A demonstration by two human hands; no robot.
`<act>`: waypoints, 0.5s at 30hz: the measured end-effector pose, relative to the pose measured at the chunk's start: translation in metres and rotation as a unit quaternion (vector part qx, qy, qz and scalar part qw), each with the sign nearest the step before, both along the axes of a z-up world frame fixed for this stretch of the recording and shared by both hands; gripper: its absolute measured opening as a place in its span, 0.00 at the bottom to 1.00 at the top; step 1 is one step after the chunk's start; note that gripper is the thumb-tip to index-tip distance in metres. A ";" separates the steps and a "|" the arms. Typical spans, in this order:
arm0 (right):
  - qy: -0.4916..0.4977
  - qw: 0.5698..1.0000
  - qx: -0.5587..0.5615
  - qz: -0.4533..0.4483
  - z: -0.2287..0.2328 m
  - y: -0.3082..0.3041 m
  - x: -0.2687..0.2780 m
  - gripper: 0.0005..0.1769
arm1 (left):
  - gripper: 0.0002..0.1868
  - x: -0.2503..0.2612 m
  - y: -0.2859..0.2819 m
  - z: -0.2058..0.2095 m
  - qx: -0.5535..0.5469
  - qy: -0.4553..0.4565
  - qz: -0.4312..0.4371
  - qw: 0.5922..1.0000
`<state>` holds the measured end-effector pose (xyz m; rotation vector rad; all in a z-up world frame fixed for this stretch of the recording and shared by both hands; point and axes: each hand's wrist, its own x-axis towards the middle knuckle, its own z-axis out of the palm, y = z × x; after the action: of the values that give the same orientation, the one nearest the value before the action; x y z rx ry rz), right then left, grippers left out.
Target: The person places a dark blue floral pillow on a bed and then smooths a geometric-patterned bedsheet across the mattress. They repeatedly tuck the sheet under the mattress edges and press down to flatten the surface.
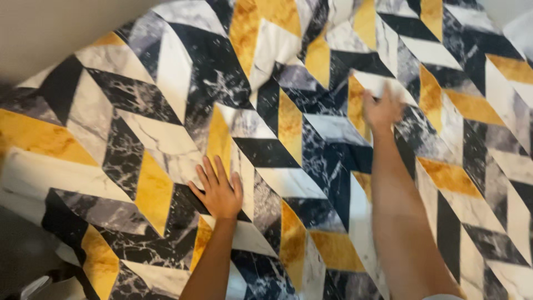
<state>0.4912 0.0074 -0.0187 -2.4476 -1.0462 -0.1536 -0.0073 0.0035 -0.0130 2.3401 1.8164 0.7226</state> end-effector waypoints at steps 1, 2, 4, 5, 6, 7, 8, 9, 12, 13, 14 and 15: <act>-0.008 1.000 0.001 -0.021 -0.010 0.011 -0.004 0.45 | 0.36 0.001 0.001 0.000 0.004 -0.005 0.000 1.000; 0.000 1.000 0.020 -0.003 -0.024 0.019 -0.026 0.48 | 0.36 0.001 0.000 -0.001 0.002 -0.008 0.002 1.000; 0.021 0.995 0.079 0.056 -0.035 0.052 -0.089 0.54 | 0.36 0.000 0.001 -0.003 -0.002 -0.015 0.005 1.000; -0.104 0.993 -0.044 0.045 -0.041 0.076 -0.139 0.54 | 0.36 -0.001 0.005 -0.004 0.002 -0.012 0.008 1.000; -0.275 0.941 0.037 0.196 -0.045 0.082 -0.196 0.42 | 0.36 -0.001 0.002 -0.006 0.001 -0.010 0.010 1.000; 0.074 0.965 -0.123 0.219 -0.040 0.089 -0.238 0.50 | 0.36 -0.001 0.000 -0.007 -0.001 -0.007 0.012 1.000; 0.045 0.946 -0.208 0.244 -0.036 0.103 -0.288 0.47 | 0.36 0.000 0.000 -0.009 -0.008 -0.004 0.011 1.000; -0.005 0.928 -0.062 0.367 -0.030 0.098 -0.324 0.54 | 0.37 0.000 0.001 -0.011 -0.015 0.000 0.011 1.000; 0.259 0.828 -0.083 0.489 -0.006 0.084 -0.363 0.37 | 0.37 0.000 0.002 -0.010 -0.020 -0.010 0.009 1.000; 0.391 0.787 -0.065 0.472 0.003 0.078 -0.353 0.32 | 0.37 -0.002 0.003 -0.010 -0.018 -0.017 0.009 1.000; 0.518 0.729 -0.047 0.445 0.010 0.069 -0.339 0.28 | 0.38 -0.006 0.001 -0.011 -0.025 -0.020 0.006 0.999; 0.399 0.788 0.035 0.467 0.017 0.056 -0.310 0.26 | 0.38 -0.006 0.001 -0.012 -0.032 -0.023 0.003 0.999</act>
<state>0.1807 0.0633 -0.0022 -1.3670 -1.5763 1.0346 -0.0133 0.0040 -0.0252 2.2599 1.8018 0.7036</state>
